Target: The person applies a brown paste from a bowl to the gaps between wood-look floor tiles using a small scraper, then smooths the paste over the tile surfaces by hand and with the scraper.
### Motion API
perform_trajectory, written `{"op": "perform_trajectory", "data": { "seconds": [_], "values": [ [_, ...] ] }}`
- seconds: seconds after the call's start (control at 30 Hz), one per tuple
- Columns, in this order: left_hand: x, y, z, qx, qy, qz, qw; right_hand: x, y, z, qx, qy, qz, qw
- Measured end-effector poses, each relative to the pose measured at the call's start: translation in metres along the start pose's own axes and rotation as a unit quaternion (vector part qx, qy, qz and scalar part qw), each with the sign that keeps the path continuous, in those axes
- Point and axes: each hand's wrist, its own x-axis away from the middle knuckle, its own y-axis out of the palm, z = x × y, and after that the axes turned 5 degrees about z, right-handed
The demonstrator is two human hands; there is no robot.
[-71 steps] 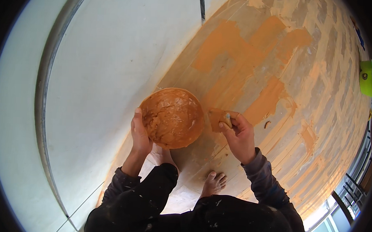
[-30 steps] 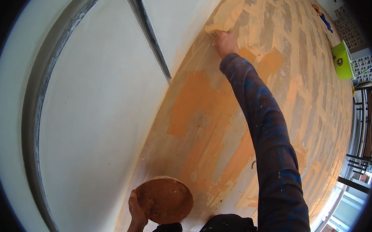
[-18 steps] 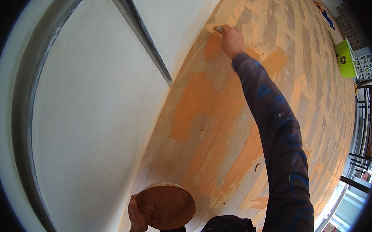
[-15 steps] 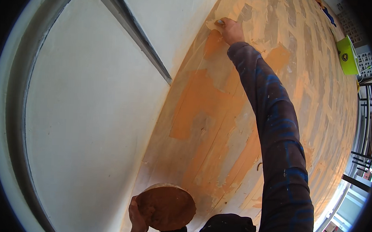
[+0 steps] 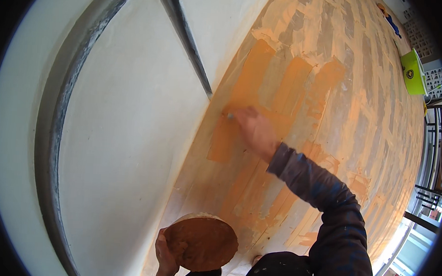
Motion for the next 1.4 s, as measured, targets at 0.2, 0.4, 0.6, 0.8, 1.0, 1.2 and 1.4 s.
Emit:
{"op": "perform_trajectory", "data": {
  "seconds": [0.2, 0.4, 0.6, 0.8, 1.0, 1.2, 1.4],
  "values": [
    [0.003, 0.004, -0.003, 0.016, 0.022, -0.003, 1.0, -0.103, -0.017, 0.098, 0.176, 0.067, 0.049, 0.981],
    [0.011, 0.002, 0.002, 0.013, 0.007, 0.02, 1.0, 0.002, 0.027, -0.013, 0.148, -0.057, -0.015, 0.987],
    [0.007, 0.006, 0.002, -0.018, 0.032, -0.002, 0.999, -0.119, -0.023, 0.13, 0.099, 0.123, 0.126, 0.979],
    [0.007, 0.004, -0.003, -0.001, 0.038, -0.014, 0.999, -0.137, 0.011, 0.146, 0.118, 0.081, 0.047, 0.989],
    [0.016, 0.0, -0.001, -0.009, 0.023, -0.002, 1.0, 0.005, 0.01, 0.0, 0.081, -0.085, 0.001, 0.993],
    [0.02, -0.009, -0.009, -0.017, 0.066, 0.009, 0.998, 0.096, 0.011, -0.101, -0.074, -0.038, -0.116, 0.99],
    [0.025, -0.022, -0.021, -0.016, 0.067, 0.003, 0.998, -0.02, -0.016, 0.004, 0.014, 0.005, 0.094, 0.995]
  ]
}}
